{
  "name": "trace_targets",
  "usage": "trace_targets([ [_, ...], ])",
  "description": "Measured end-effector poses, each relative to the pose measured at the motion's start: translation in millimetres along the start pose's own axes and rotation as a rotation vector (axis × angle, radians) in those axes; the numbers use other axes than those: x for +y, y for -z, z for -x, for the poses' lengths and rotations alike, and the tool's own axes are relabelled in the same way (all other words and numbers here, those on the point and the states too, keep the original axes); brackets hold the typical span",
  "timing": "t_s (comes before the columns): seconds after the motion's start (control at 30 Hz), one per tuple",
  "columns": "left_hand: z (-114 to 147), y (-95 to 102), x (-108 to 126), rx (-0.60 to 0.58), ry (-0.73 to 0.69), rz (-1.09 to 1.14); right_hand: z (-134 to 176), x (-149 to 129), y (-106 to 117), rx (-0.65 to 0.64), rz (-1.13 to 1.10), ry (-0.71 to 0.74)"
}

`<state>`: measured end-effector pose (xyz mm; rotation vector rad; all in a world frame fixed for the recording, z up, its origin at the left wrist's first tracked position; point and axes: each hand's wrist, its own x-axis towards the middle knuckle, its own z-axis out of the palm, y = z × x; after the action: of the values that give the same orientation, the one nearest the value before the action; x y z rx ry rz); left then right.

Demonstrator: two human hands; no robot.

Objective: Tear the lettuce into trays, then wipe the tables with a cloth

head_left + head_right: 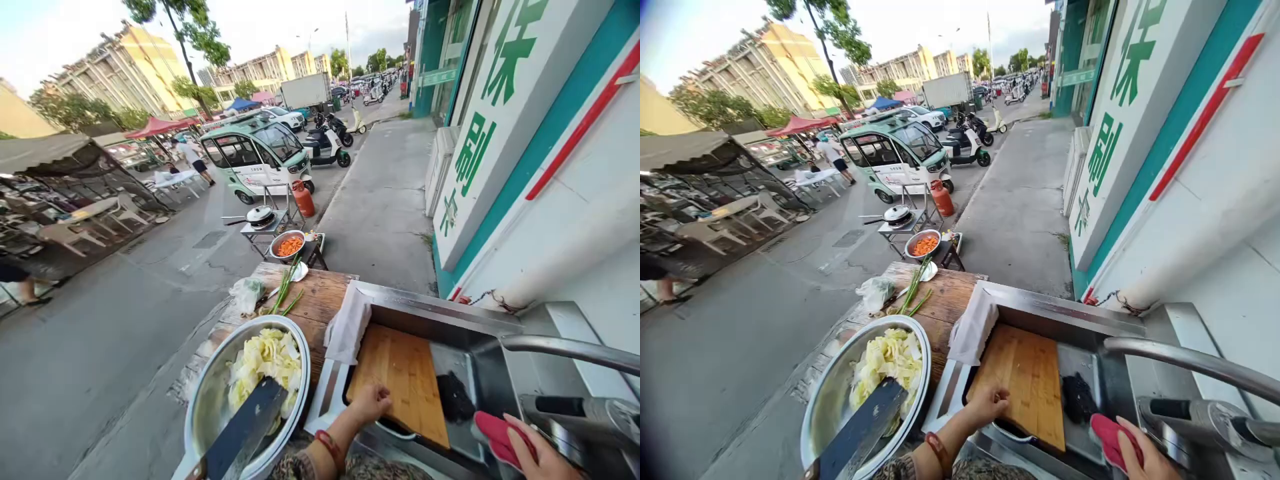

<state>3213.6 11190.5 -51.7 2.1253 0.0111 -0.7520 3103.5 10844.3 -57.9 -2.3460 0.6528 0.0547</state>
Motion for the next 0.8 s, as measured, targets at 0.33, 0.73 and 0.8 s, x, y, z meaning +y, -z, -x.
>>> trace_targets([
  [0.33,-21.3,-8.9,-13.9,-0.025,-0.082,0.010,7.4,-37.9,23.6,0.141,0.158,0.135],
  [0.73,-21.5,-15.1,-12.1,0.054,-0.097,-0.019,7.6,-28.0,28.7,0.218,0.102,0.187],
  [0.8,-21.2,-15.2,-9.2,0.048,-0.099,-0.029,6.0,-29.3,29.8,0.221,0.097,0.180],
])
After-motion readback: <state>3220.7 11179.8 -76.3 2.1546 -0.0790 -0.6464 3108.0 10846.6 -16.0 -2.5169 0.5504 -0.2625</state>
